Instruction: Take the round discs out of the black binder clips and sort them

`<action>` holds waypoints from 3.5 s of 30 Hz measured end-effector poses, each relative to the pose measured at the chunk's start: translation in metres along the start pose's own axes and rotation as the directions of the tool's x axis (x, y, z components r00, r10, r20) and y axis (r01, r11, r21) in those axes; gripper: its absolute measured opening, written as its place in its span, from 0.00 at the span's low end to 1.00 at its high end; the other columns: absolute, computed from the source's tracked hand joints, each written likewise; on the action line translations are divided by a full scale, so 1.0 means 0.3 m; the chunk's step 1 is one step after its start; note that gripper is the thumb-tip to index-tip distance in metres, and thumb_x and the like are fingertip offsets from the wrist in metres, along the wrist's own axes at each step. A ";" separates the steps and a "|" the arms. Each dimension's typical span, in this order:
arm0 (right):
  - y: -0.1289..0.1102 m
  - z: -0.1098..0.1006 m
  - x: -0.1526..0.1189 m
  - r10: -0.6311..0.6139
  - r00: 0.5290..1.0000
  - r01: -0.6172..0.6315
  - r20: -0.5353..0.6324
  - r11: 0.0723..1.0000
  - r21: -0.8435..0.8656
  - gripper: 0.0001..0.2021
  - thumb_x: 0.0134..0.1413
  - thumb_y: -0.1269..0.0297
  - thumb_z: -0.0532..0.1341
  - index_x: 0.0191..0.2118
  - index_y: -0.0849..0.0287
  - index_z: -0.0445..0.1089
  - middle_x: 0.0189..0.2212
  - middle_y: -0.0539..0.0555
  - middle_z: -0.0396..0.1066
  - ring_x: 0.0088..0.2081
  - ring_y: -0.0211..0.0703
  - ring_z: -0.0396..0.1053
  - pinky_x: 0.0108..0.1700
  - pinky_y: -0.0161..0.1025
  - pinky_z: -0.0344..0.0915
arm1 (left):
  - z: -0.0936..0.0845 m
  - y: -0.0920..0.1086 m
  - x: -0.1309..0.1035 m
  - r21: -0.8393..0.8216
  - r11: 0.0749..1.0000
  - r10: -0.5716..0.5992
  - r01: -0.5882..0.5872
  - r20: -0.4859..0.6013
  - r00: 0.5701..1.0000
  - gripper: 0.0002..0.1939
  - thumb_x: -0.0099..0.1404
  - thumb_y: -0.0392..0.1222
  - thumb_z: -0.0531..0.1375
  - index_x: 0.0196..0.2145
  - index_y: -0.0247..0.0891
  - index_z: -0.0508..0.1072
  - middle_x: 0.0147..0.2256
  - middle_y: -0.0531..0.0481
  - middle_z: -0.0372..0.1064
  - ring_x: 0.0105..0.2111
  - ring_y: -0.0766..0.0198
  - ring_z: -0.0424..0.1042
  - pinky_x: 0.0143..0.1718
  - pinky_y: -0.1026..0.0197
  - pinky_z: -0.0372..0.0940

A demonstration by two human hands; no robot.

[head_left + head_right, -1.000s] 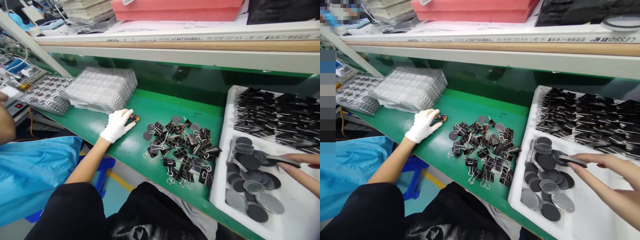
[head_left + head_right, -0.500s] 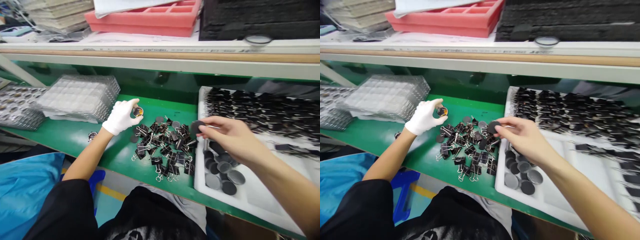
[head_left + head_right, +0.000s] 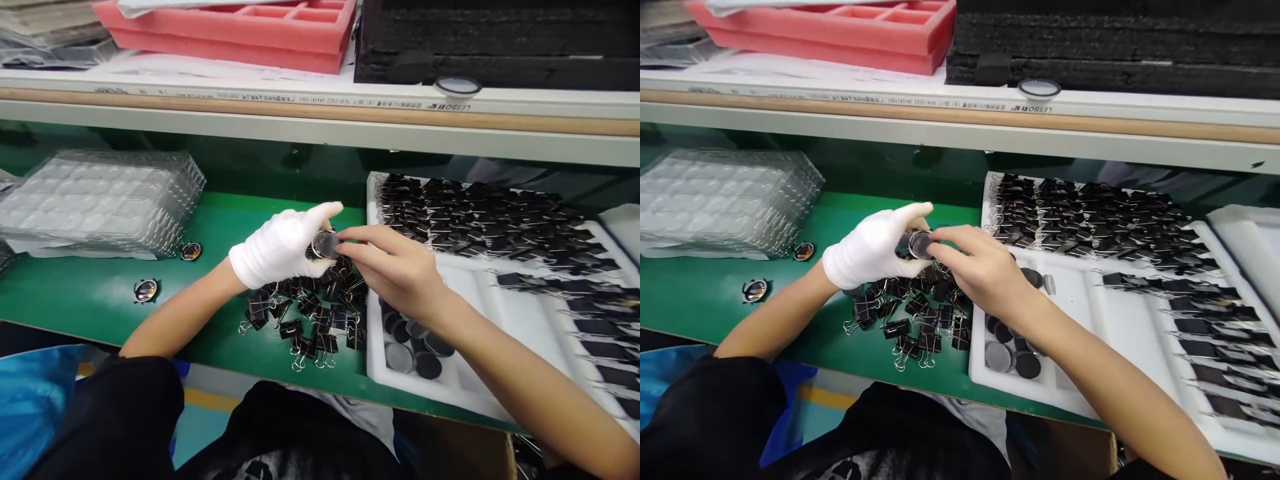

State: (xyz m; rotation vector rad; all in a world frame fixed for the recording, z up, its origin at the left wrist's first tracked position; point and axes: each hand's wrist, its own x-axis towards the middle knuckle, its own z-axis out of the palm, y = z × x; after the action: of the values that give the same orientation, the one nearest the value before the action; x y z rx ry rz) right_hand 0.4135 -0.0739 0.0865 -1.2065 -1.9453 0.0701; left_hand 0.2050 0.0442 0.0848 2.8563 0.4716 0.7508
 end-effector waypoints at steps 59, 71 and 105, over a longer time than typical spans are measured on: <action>0.077 -0.066 0.031 0.274 0.848 -0.480 0.453 0.760 0.439 0.09 0.54 0.61 0.75 0.40 0.56 0.80 0.40 0.55 0.81 0.35 0.42 0.76 0.35 0.37 0.73 | -0.018 0.025 0.036 -0.287 0.904 -0.224 0.317 0.314 0.922 0.27 0.62 0.57 0.61 0.18 0.41 0.54 0.17 0.59 0.48 0.21 0.70 0.48 0.24 0.60 0.45; 0.118 -0.107 0.045 0.322 0.880 -0.457 0.349 0.774 0.438 0.09 0.59 0.56 0.73 0.43 0.52 0.81 0.44 0.54 0.79 0.42 0.45 0.76 0.41 0.40 0.74 | 0.002 0.014 0.031 -0.232 0.920 -0.259 0.316 0.242 0.935 0.20 0.67 0.53 0.56 0.21 0.41 0.60 0.17 0.58 0.51 0.19 0.70 0.50 0.24 0.60 0.48; 0.188 -0.068 0.043 0.671 0.666 -0.604 0.327 0.228 0.763 0.26 0.40 0.48 0.82 0.37 0.52 0.71 0.41 0.48 0.81 0.46 0.47 0.81 0.51 0.48 0.78 | 0.160 0.029 0.172 0.113 0.959 -0.284 0.261 0.390 0.876 0.19 0.69 0.48 0.56 0.21 0.41 0.63 0.19 0.53 0.56 0.20 0.63 0.56 0.28 0.58 0.46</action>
State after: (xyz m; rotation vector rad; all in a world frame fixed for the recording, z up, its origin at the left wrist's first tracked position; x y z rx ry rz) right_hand 0.4651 -0.0409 0.0830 -1.1714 -0.8994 1.2609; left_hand 0.2739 0.0502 0.0686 2.7959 0.8153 0.0926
